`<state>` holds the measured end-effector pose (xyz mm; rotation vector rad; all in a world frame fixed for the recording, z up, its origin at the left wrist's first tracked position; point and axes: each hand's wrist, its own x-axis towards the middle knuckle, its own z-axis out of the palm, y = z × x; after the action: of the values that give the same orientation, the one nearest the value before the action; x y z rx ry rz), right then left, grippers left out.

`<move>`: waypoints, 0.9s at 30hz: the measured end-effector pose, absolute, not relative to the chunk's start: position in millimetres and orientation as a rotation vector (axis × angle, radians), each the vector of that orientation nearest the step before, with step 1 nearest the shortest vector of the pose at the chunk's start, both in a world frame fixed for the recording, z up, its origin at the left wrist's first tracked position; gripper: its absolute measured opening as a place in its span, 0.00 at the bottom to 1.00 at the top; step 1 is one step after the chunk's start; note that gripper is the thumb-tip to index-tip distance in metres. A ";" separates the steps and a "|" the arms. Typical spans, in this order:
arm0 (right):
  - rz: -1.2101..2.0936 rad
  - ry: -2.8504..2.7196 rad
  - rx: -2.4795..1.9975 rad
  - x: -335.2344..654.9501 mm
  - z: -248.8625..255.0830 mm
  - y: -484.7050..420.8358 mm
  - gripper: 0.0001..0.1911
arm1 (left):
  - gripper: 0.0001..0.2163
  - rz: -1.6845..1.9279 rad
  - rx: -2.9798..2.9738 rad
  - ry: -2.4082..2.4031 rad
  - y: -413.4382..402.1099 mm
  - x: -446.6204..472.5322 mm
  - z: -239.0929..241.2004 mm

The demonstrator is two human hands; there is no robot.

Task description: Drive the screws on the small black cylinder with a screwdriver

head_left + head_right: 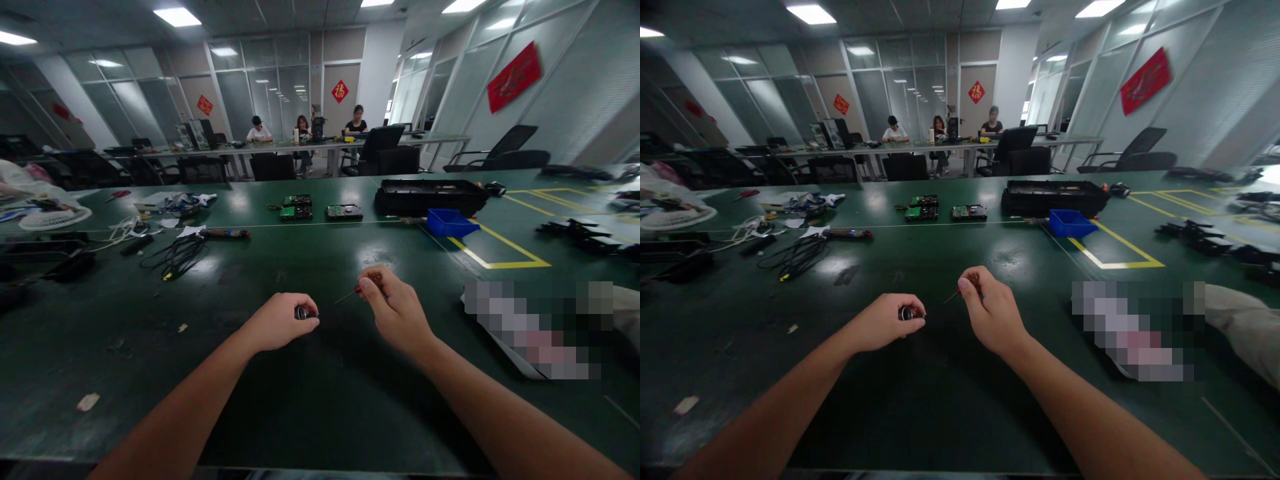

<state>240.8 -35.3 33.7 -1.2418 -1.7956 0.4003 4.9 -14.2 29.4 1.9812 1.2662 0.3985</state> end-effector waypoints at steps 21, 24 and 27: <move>0.476 -1.804 -1.283 241.5 32.1 -31.5 0.11 | 0.10 1.364 0.842 1.221 6.4 -95.1 70.7; 0.487 -1.792 -1.287 241.3 31.2 -30.6 0.11 | 0.07 1.473 0.749 1.323 2.1 -124.5 75.0; 0.499 -1.785 -1.294 240.9 30.5 -29.3 0.11 | 0.08 1.592 0.686 1.473 -1.2 -163.8 73.5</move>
<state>240.9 -29.3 30.5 -1.2944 -1.7854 0.4994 -163.8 -1.2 73.5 0.6860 1.4735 1.5918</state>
